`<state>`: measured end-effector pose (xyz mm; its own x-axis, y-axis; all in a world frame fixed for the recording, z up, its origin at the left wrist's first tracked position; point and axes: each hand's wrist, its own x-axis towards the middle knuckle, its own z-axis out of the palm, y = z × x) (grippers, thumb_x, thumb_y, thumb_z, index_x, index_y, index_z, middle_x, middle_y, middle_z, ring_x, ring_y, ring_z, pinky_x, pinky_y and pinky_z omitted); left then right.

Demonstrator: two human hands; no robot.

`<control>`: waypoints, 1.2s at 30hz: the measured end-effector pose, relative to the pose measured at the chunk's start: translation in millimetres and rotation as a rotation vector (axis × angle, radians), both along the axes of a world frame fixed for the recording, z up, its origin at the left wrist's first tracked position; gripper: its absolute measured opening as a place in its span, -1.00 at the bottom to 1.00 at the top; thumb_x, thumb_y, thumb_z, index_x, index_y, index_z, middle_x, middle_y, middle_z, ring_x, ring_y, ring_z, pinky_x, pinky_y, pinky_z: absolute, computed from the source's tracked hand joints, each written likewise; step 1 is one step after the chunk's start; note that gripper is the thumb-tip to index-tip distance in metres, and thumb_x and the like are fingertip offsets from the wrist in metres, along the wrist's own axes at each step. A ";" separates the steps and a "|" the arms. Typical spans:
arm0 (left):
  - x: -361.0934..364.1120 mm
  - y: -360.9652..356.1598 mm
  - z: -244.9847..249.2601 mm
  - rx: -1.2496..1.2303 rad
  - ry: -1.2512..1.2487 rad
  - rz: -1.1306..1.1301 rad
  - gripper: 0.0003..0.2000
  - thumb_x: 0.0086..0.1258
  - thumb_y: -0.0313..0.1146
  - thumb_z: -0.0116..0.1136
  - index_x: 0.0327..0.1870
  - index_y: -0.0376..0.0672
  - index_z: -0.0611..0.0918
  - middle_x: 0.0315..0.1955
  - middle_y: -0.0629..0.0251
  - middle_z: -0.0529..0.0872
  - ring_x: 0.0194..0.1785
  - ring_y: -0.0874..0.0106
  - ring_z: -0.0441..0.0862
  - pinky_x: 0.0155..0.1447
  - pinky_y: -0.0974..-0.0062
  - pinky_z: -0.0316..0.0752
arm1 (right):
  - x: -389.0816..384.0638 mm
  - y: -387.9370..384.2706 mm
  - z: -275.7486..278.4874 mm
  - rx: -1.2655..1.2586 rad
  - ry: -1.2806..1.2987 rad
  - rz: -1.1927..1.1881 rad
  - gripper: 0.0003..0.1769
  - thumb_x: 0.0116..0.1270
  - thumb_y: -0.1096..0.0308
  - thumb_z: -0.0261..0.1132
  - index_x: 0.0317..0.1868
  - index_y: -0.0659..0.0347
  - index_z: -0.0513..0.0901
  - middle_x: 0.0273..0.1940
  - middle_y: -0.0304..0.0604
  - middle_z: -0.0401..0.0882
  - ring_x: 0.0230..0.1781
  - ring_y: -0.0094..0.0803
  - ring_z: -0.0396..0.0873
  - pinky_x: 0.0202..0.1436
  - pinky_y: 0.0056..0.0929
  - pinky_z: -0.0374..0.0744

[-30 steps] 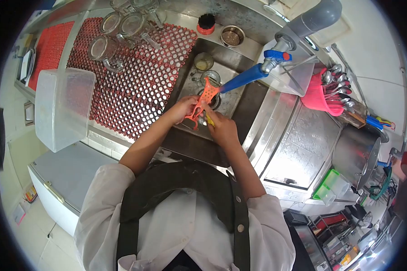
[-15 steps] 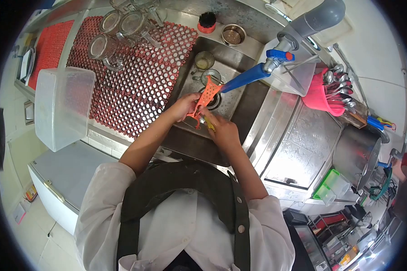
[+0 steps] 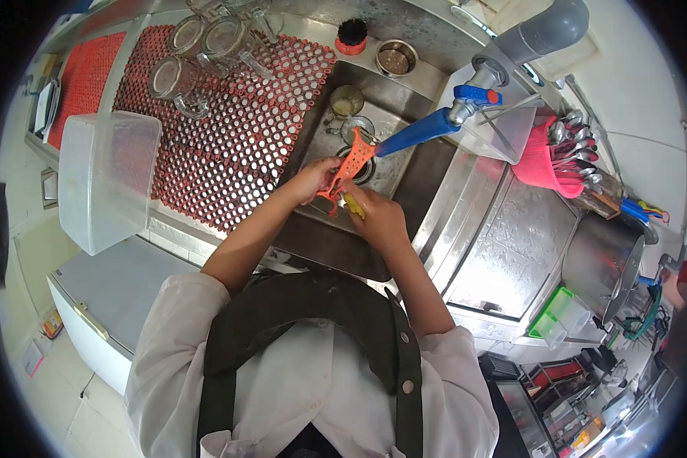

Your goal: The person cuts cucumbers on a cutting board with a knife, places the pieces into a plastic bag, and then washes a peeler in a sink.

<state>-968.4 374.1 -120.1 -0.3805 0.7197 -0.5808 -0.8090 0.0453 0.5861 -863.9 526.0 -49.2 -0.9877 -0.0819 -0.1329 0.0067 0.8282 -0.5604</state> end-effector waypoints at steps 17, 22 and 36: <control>4.4 15.6 30.6 -0.142 0.237 -0.144 -0.55 0.01 -0.73 -0.07 0.03 -0.28 0.47 -0.26 0.29 0.59 -0.20 0.52 0.54 -0.16 0.59 0.46 | -32.3 -7.6 -17.6 -0.381 0.312 -0.208 -0.69 0.01 0.63 0.17 -0.17 0.25 0.56 -0.23 0.02 0.49 -0.23 0.01 0.52 -0.17 -0.22 0.50; 7.8 20.2 9.3 -0.065 0.200 -0.089 -0.52 -0.01 -0.76 -0.05 0.03 -0.27 0.48 -0.24 0.29 0.59 -0.16 0.52 0.55 -0.19 0.58 0.47 | -32.2 -2.9 -22.2 -0.248 0.321 -0.191 -0.66 -0.03 0.61 0.18 -0.16 0.23 0.56 -0.24 0.02 0.51 -0.24 0.01 0.51 -0.16 -0.23 0.53; 3.9 28.2 12.1 -0.117 0.270 -0.110 -0.47 0.05 -0.81 -0.10 0.12 -0.20 0.44 -0.22 0.32 0.57 -0.18 0.51 0.55 -0.16 0.59 0.50 | -35.1 10.1 -23.8 -0.296 0.211 -0.193 -0.70 -0.04 0.57 0.15 -0.21 0.22 0.55 -0.22 0.04 0.53 -0.17 0.00 0.52 -0.08 -0.17 0.49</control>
